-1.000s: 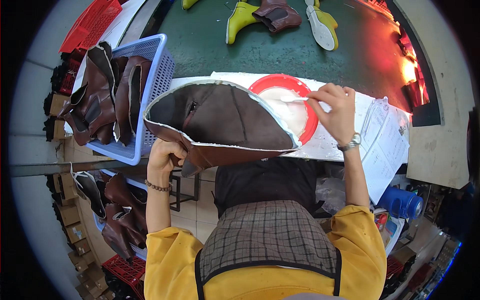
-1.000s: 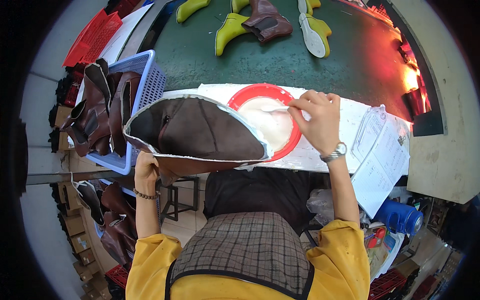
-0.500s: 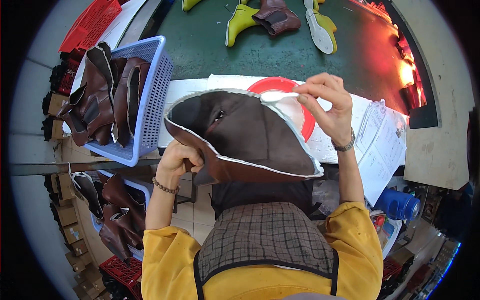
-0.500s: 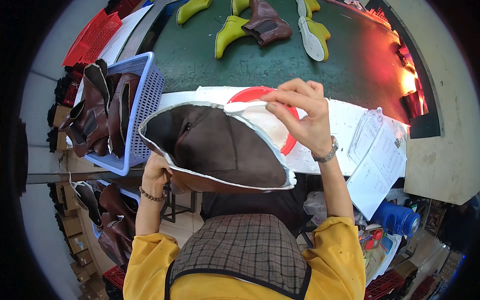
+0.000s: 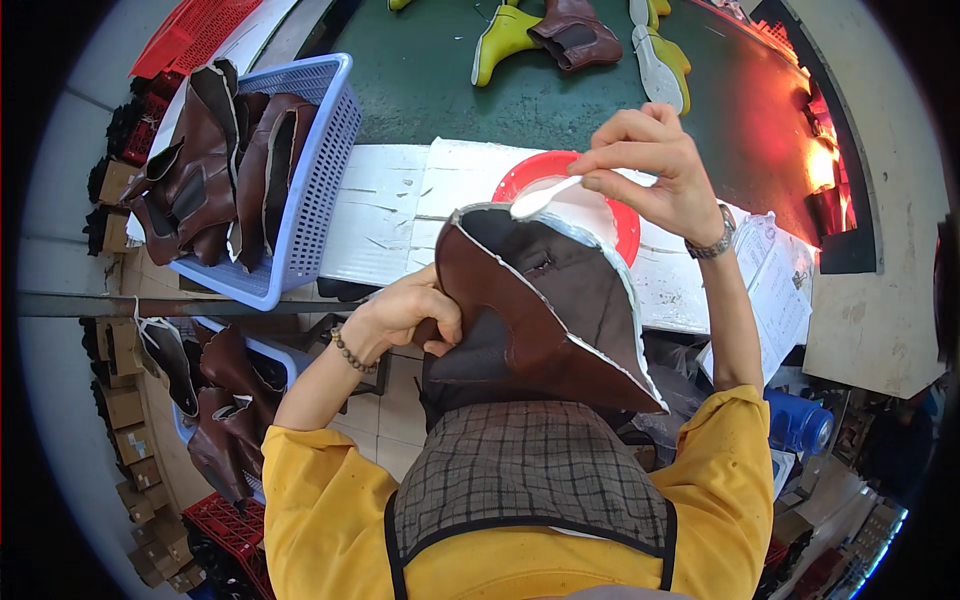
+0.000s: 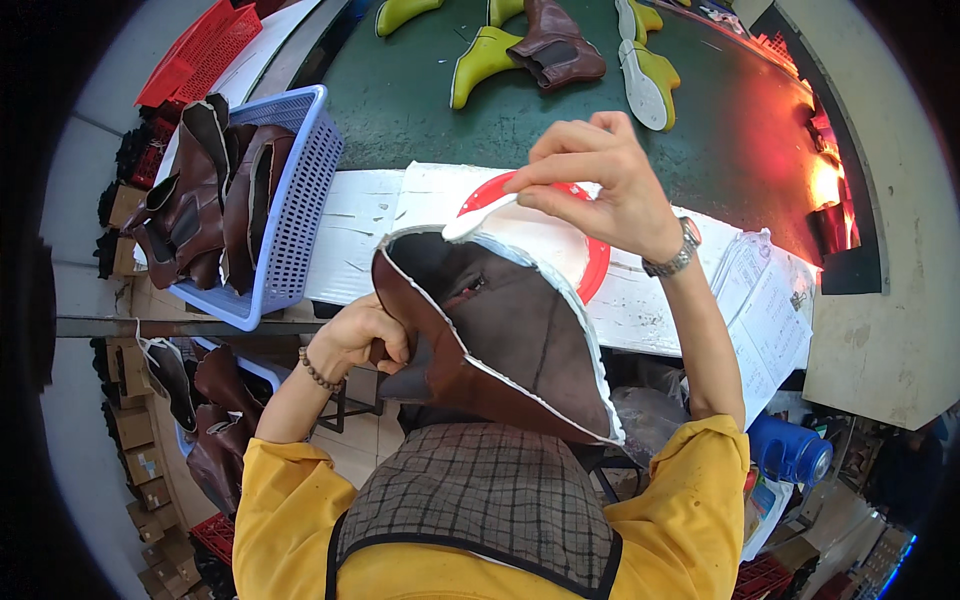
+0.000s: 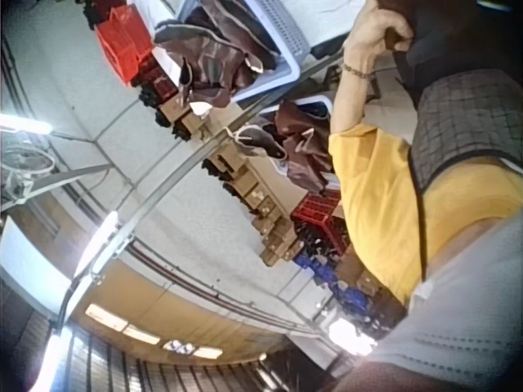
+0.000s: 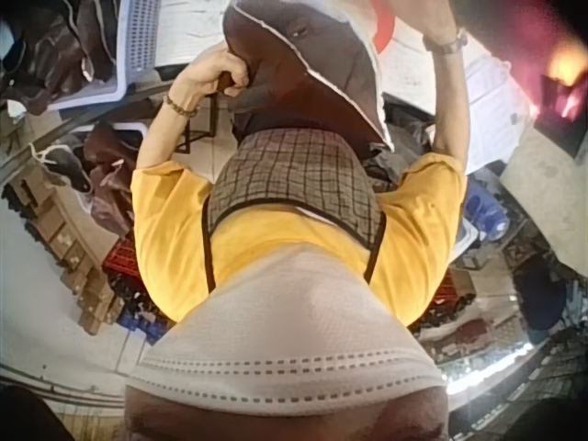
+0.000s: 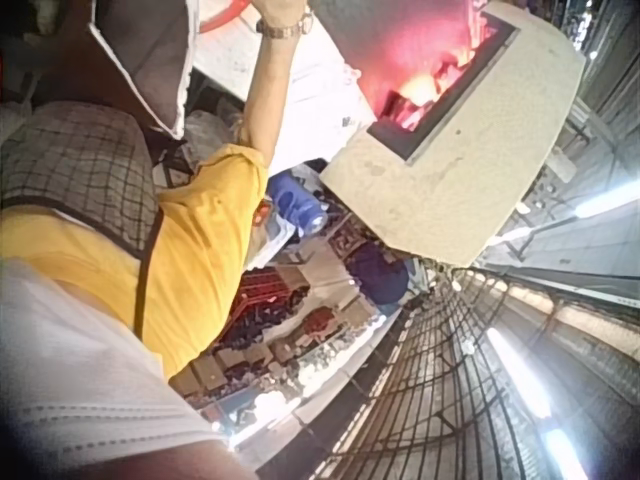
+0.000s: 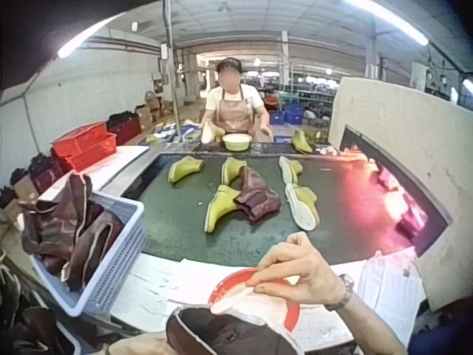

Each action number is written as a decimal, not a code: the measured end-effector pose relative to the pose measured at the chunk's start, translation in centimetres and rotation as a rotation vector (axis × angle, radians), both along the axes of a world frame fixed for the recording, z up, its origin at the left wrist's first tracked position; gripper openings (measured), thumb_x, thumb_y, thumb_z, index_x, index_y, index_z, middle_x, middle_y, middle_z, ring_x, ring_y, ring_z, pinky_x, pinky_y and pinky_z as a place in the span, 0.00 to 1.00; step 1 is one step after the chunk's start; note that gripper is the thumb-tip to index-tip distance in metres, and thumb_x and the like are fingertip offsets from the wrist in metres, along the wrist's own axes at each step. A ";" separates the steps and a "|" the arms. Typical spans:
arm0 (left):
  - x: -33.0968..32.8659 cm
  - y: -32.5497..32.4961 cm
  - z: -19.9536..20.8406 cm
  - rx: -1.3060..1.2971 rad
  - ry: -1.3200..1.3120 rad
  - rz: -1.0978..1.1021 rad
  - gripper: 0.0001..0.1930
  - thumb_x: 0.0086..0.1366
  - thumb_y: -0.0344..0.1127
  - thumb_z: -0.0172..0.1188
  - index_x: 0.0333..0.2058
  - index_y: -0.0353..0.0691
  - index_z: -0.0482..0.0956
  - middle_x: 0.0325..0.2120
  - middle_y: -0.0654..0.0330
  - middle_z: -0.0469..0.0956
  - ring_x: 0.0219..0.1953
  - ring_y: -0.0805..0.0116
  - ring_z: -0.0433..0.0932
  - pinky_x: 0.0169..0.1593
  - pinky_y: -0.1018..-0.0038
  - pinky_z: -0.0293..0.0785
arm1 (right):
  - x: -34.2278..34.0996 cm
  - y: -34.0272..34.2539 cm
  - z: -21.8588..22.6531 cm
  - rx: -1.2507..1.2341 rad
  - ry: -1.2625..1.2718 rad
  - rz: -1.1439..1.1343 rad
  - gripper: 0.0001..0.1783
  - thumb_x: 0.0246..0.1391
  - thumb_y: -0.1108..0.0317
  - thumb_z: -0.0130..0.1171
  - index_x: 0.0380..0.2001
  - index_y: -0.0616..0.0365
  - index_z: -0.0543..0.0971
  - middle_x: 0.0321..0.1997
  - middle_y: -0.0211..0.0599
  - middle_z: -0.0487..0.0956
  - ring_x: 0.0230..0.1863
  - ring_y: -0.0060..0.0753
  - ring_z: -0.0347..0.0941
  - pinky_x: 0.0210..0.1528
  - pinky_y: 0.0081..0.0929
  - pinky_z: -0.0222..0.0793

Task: The recorder is applying a white adhesive or sealant to the inner edges of leather boot uppers using a small brush.

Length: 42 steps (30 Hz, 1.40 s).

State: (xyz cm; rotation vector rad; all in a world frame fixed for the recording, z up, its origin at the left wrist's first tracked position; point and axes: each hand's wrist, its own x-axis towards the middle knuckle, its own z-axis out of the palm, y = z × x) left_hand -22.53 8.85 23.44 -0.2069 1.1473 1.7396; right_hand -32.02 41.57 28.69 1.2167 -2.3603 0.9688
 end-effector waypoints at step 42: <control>-27.8 9.6 -15.8 -0.030 0.003 0.340 0.22 0.57 0.26 0.55 0.52 0.31 0.76 0.44 0.42 0.84 0.40 0.56 0.86 0.30 0.70 0.85 | -11.0 3.9 -15.6 -0.472 -0.355 -0.738 0.36 0.63 0.54 0.66 0.70 0.51 0.70 0.36 0.45 0.86 0.28 0.25 0.76 0.35 0.27 0.74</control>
